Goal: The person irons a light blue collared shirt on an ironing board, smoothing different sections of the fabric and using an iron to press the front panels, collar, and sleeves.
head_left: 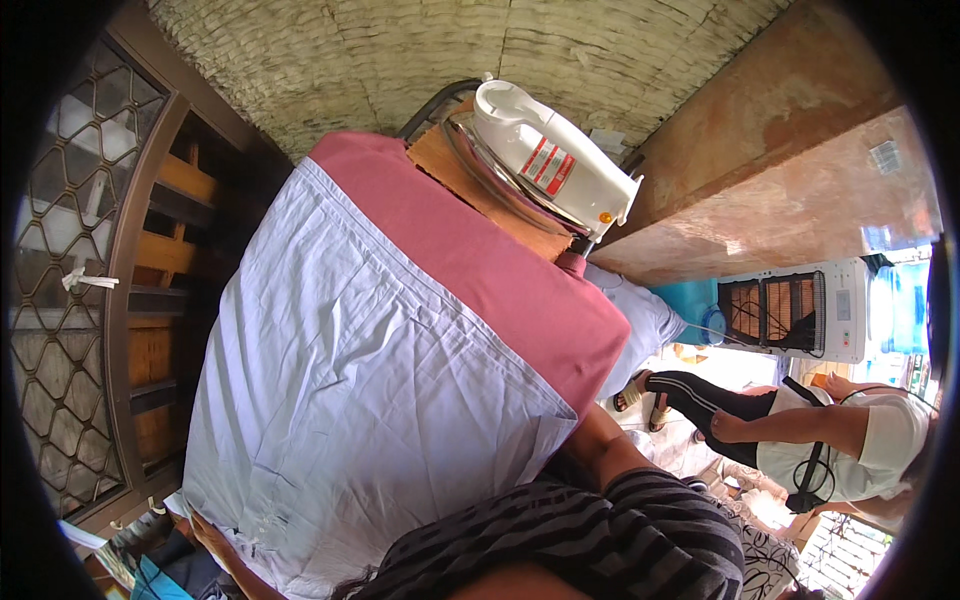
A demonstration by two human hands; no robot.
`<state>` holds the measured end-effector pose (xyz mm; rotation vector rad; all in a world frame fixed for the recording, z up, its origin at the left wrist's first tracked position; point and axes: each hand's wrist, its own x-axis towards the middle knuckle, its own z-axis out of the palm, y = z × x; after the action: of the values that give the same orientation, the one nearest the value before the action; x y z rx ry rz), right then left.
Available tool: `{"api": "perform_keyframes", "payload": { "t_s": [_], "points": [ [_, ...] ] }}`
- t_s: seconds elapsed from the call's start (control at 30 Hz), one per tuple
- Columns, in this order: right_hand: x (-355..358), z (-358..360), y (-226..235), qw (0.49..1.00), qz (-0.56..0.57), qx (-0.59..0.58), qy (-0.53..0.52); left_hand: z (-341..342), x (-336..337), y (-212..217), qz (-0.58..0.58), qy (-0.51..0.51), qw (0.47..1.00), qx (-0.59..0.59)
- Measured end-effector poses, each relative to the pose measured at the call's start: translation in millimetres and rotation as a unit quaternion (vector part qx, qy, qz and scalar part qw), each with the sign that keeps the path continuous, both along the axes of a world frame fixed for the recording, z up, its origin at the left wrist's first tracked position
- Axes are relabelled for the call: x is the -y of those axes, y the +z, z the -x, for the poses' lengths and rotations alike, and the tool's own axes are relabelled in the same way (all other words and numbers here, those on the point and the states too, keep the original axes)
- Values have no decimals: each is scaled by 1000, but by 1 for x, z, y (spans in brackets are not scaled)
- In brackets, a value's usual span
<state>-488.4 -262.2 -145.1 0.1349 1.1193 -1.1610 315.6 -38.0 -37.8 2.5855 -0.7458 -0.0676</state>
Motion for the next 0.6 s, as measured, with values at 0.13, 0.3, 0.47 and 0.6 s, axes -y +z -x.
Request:
{"api": "perform_keyframes", "payload": {
  "t_s": [0.13,0.3,0.47,0.6],
  "points": [
    [2,-1,-5,1000,-5,-5,10,-16,-14,6,92,22,994,-49],
    [5,2,-6,999,-18,-21,33,-11,-28,1,-206,-98,945,235],
    [3,8,-8,997,-36,-20,60,-8,-56,17,-545,-169,643,511],
    [6,15,-7,995,-41,-43,76,8,-10,7,-88,-79,985,126]
  ]
}}
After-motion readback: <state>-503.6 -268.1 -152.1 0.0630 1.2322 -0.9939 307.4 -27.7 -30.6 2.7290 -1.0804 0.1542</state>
